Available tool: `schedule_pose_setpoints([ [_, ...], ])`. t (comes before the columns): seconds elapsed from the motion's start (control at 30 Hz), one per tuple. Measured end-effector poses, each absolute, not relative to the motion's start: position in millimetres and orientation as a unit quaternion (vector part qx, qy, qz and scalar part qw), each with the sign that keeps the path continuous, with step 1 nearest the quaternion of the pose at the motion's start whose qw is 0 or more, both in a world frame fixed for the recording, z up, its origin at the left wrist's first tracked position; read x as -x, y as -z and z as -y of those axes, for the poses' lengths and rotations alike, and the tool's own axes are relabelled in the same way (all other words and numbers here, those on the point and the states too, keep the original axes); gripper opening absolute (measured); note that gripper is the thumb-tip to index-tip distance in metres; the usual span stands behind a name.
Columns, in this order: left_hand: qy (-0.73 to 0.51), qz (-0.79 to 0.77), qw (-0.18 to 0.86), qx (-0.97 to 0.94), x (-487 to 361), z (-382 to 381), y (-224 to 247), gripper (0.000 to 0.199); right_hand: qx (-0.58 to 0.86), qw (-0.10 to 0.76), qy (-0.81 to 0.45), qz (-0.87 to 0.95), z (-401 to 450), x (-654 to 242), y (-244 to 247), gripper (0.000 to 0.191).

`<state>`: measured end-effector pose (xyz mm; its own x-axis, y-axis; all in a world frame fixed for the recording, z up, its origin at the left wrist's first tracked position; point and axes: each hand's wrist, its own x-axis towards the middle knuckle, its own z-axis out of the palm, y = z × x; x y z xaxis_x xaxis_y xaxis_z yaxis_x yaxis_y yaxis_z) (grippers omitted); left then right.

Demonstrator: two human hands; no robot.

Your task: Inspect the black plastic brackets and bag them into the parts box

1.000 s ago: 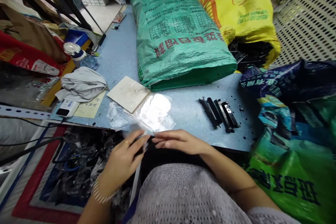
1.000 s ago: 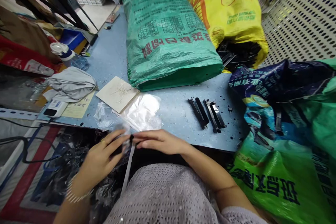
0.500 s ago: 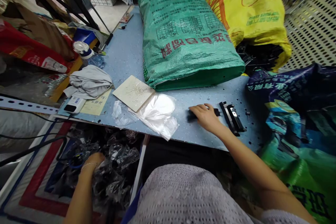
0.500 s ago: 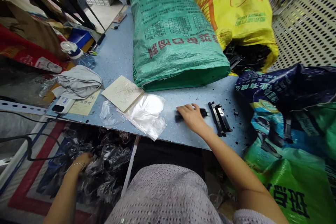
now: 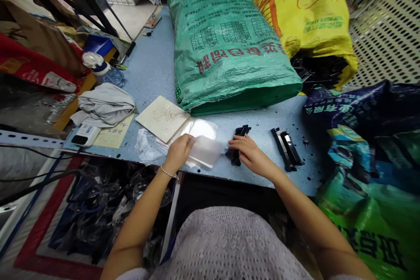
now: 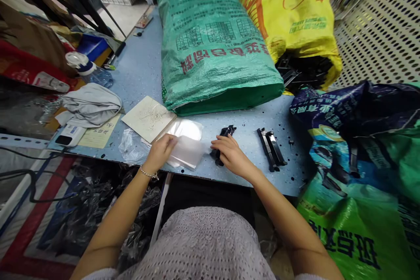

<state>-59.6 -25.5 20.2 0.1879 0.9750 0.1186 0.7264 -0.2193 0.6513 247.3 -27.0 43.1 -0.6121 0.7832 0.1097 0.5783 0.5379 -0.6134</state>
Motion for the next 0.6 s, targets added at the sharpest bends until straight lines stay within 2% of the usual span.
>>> schedule_pose_setpoints([
  [0.1,-0.272,-0.580,0.342,-0.687,66,21,-31,0.018,0.413,0.264,-0.325,0.809,18,-233,-55,0.040],
  [0.17,-0.268,-0.556,0.397,-0.679,64,19,-39,0.021,0.395,0.281,-0.358,0.798,5,-210,-61,0.057],
  [0.23,-0.273,-0.530,0.460,-0.658,62,18,-45,0.024,0.359,0.255,-0.400,0.804,-11,-182,-62,0.071],
  [0.27,-0.276,-0.513,0.495,-0.645,62,18,-46,0.027,0.349,0.237,-0.424,0.801,-20,-168,-60,0.066],
  [0.3,-0.273,-0.494,0.531,-0.632,65,18,-46,0.035,0.351,0.227,-0.447,0.791,-29,-156,-57,0.053],
  [0.37,-0.250,-0.474,0.585,-0.608,78,17,-43,0.062,0.392,0.240,-0.487,0.743,-46,-139,-46,0.026],
  [0.4,-0.241,-0.485,0.591,-0.598,88,16,-40,0.072,0.422,0.256,-0.500,0.712,-54,-134,-40,0.019],
  [0.47,-0.251,-0.569,0.528,-0.579,113,11,-36,0.070,0.480,0.280,-0.506,0.660,-67,-130,-28,0.014],
  [0.53,-0.262,-0.670,0.366,-0.591,135,5,-32,0.062,0.526,0.280,-0.492,0.635,-75,-131,-18,0.013],
  [0.6,-0.214,-0.706,0.189,-0.648,150,1,-31,0.058,0.554,0.270,-0.479,0.625,-80,-133,-11,0.012],
])
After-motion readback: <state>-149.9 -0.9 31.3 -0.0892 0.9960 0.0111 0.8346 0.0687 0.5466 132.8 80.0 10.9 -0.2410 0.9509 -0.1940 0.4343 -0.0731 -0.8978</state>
